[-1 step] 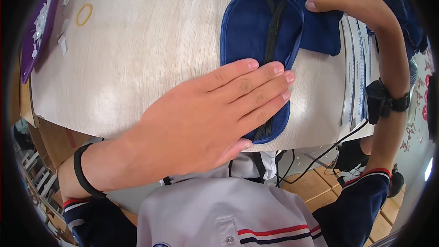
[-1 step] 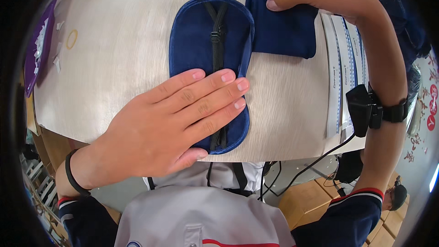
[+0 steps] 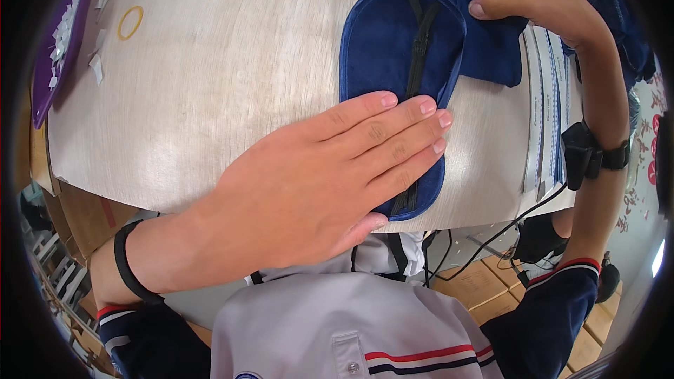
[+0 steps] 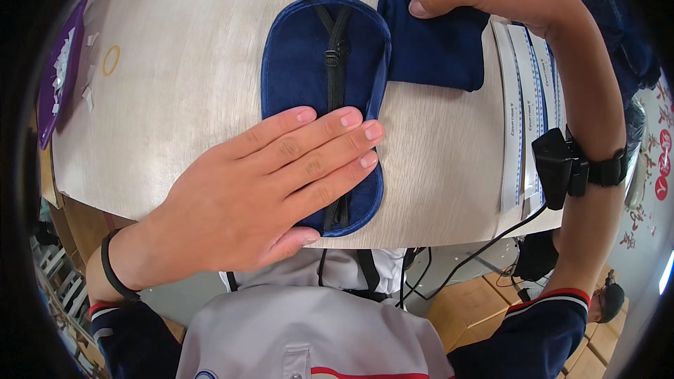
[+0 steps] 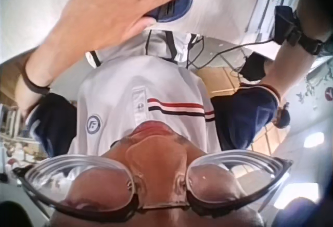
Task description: Folding blue fabric socks and securing them with a paper label.
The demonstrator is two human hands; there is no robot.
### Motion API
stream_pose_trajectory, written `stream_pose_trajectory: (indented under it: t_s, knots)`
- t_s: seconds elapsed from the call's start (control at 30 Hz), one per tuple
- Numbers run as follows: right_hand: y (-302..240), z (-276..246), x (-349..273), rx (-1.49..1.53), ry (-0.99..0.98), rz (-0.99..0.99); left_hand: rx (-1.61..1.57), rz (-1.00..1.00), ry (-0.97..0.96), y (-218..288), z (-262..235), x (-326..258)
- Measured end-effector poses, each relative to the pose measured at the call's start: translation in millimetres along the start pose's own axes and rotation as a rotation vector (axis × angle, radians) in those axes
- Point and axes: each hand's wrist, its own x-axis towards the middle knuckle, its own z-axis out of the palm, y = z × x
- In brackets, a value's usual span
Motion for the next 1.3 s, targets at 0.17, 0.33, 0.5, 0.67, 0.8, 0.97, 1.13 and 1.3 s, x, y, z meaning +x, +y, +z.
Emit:
stream_pose_trajectory:
  t_s: [0.17, 0.33, 0.5, 0.67, 0.8, 0.97, 1.13, 1.3]
  knots:
    - [45.6, 2.6, -16.0, -0.091, 0.268, -0.187, -0.012, 0.005, 0.004, -2.3, 0.2, -7.0]
    - [55.9, -39.4, -45.1, 0.323, -0.057, -0.725, -0.022, 0.026, 0.024, -2.7, 2.8, -1.8]
    - [25.8, 5.7, -38.7, 0.578, -0.18, -0.946, 0.055, 0.08, 0.117, -4.7, 5.6, -5.2]
    - [-55.3, 27.0, -9.3, 0.144, -0.157, -0.533, 0.038, 0.005, -0.182, -4.9, -10.1, -9.1]
    - [-40.1, 14.1, -2.8, 0.589, -0.35, -0.273, 0.015, 0.045, -0.191, -1.8, -14.4, -4.4]
    - [-34.7, 29.1, -1.8, 0.612, -0.192, -0.323, 0.121, 0.03, -0.016, 10.2, 6.4, -17.5]
    - [-35.8, 51.5, -13.2, 0.378, 0.163, -0.437, 0.219, 0.04, -0.028, 16.0, 12.6, -18.9]
    - [-30.5, 58.7, -15.1, 0.282, 0.244, -0.506, 0.171, 0.04, 0.043, 19.0, 14.1, -19.0]
